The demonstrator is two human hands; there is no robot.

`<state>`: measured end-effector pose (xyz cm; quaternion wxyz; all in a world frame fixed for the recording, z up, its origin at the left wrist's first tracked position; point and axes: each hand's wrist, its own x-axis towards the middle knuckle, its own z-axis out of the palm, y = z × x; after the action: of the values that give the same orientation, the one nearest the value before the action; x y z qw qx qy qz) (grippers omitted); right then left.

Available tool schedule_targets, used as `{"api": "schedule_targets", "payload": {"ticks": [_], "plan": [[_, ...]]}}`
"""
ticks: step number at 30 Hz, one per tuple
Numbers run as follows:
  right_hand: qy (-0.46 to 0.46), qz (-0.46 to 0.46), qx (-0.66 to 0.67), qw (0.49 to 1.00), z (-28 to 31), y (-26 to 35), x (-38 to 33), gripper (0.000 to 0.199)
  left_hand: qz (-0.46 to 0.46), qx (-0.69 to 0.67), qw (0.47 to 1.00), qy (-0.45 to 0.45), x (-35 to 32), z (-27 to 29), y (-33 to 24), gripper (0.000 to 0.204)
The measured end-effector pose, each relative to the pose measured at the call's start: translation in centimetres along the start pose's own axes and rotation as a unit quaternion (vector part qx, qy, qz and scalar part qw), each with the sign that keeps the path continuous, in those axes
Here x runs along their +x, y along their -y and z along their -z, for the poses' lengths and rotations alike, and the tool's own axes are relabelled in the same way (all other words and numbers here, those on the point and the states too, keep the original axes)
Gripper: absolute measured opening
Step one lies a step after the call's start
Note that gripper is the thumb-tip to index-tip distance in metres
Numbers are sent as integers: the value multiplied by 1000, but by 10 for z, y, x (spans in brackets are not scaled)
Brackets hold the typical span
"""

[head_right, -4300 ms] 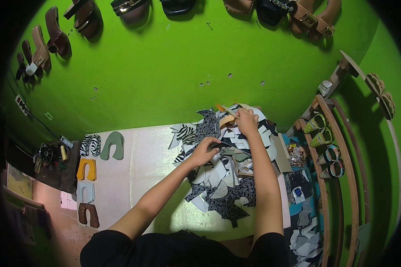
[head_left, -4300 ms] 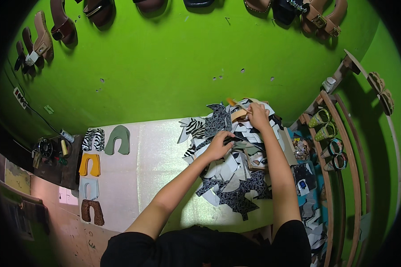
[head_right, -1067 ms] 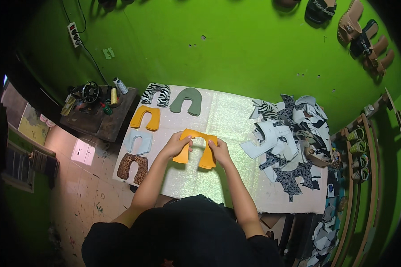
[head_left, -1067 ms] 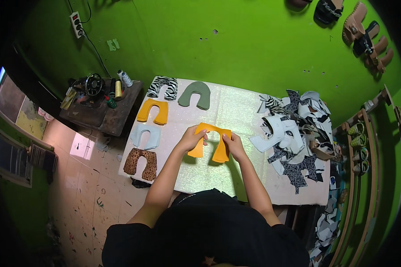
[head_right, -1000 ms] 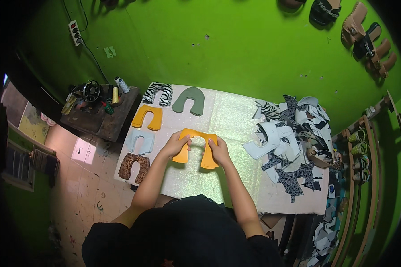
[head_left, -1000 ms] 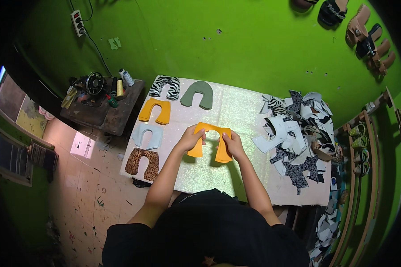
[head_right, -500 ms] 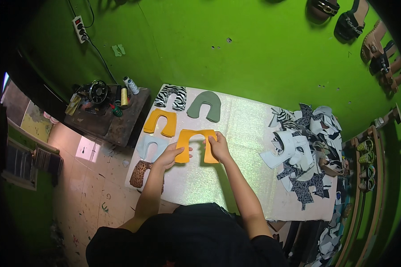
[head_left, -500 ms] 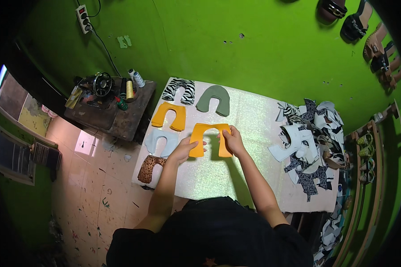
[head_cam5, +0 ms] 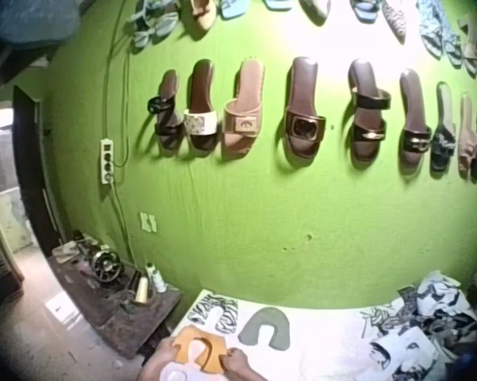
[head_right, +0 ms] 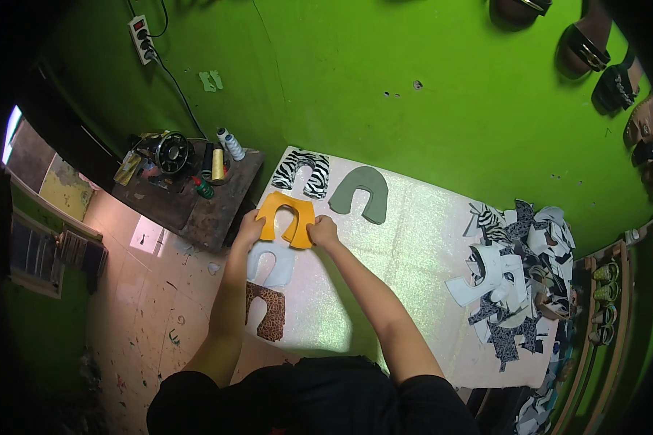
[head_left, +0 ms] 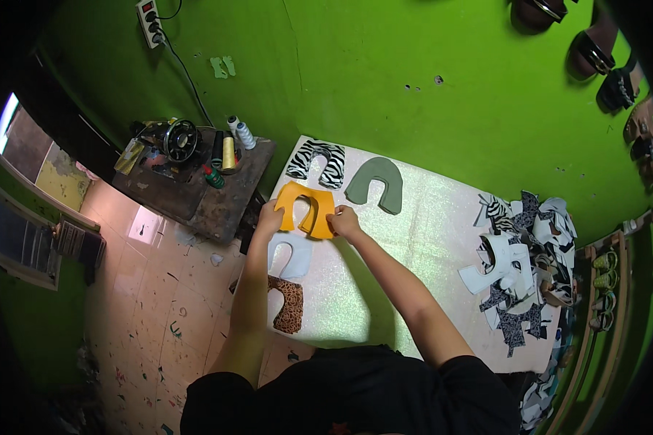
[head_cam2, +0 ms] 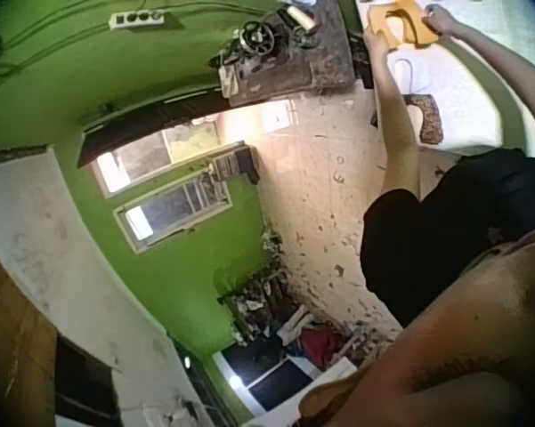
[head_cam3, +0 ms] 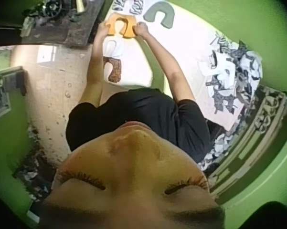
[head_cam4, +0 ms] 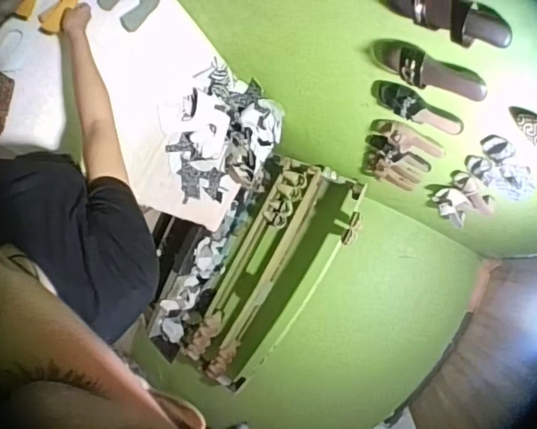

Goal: The person is sorting and organizing various cut shoe upper materials on a workbench.

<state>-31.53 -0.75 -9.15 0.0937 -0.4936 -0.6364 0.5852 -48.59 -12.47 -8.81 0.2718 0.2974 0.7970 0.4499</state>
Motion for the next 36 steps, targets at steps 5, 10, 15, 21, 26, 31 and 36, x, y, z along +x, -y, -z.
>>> {"api": "schedule_targets", "payload": {"ticks": [5,10,15,21,26,31,36], "plan": [[-97,74,-45,991,-11,-26,31,25,-59,49,995,-64,32,-14,4,20],[-49,48,99,993,-25,-20,23,29,-47,85,992,-86,37,-12,20,21],[-107,180,-36,977,-35,-39,25,30,-62,179,975,-114,29,-12,16,36],[-144,234,-70,959,-23,-45,-1,25,-41,263,950,-162,-11,-33,-24,37],[-105,234,-29,966,21,-63,-39,19,-149,228,957,-101,-47,-83,-23,34],[-197,171,67,963,93,-113,-79,21,-234,174,955,53,-110,-163,-58,32],[-317,117,139,931,163,-173,-120,22,-277,145,932,181,-172,-225,-92,31]]}}
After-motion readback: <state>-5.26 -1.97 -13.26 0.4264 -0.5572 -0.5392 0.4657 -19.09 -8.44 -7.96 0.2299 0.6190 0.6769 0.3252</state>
